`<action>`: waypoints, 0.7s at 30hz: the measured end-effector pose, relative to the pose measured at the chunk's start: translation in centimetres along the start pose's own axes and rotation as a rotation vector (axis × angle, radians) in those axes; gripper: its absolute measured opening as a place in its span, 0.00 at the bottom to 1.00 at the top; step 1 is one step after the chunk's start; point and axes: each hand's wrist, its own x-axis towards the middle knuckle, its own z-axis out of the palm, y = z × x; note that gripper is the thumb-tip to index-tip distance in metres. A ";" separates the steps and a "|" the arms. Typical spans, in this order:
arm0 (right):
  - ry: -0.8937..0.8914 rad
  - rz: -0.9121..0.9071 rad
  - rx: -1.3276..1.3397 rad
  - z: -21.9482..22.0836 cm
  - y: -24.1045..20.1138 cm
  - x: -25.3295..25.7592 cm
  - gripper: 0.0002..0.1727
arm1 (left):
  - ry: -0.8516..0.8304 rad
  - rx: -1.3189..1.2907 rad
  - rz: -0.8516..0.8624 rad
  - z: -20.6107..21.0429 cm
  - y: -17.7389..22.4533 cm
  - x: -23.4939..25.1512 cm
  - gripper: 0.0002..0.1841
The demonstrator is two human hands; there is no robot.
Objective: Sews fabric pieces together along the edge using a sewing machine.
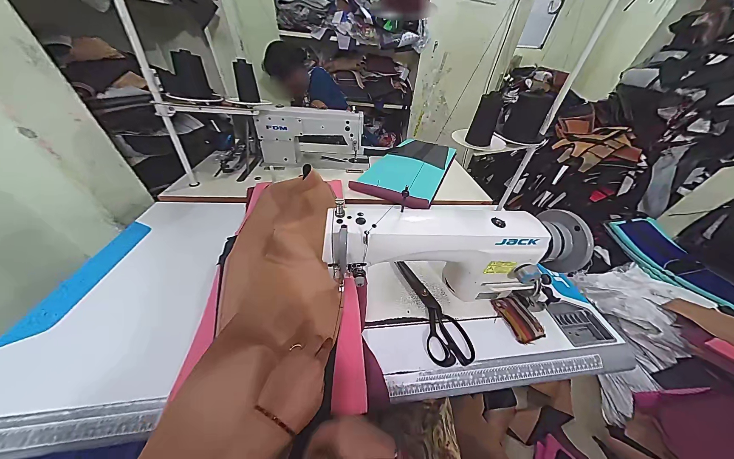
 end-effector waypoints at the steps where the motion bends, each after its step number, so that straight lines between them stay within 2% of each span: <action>1: 0.151 0.058 -0.039 -1.3 0.5 0.0 0.17 | -0.008 0.007 -0.008 0.0 0.1 -0.1 0.29; 4: 0.588 0.236 -0.164 -4.5 2.5 1.1 0.17 | 0.009 0.039 -0.020 -0.1 0.6 -0.2 0.28; 6: 0.728 0.209 -0.232 -5.7 3.7 1.9 0.17 | 0.037 0.055 -0.046 -0.1 1.1 -0.3 0.26; 10: 0.755 -0.004 -0.396 -5.3 4.0 4.4 0.19 | 0.016 0.087 -0.092 0.5 2.1 -0.2 0.25; 13: 0.647 0.011 -0.564 -4.5 3.9 6.4 0.23 | 0.082 0.081 -0.093 1.2 2.0 0.1 0.24; 15: 0.689 0.015 -0.637 -4.1 4.3 7.3 0.22 | 0.091 0.053 -0.090 1.2 1.7 0.2 0.25; 18: 0.759 -0.008 -0.730 -3.8 4.7 7.9 0.21 | 0.223 -0.006 -0.064 1.9 1.2 0.4 0.24; 21: 0.750 0.021 -0.790 -4.0 4.6 8.1 0.21 | 0.128 -0.048 -0.096 1.2 1.4 0.8 0.26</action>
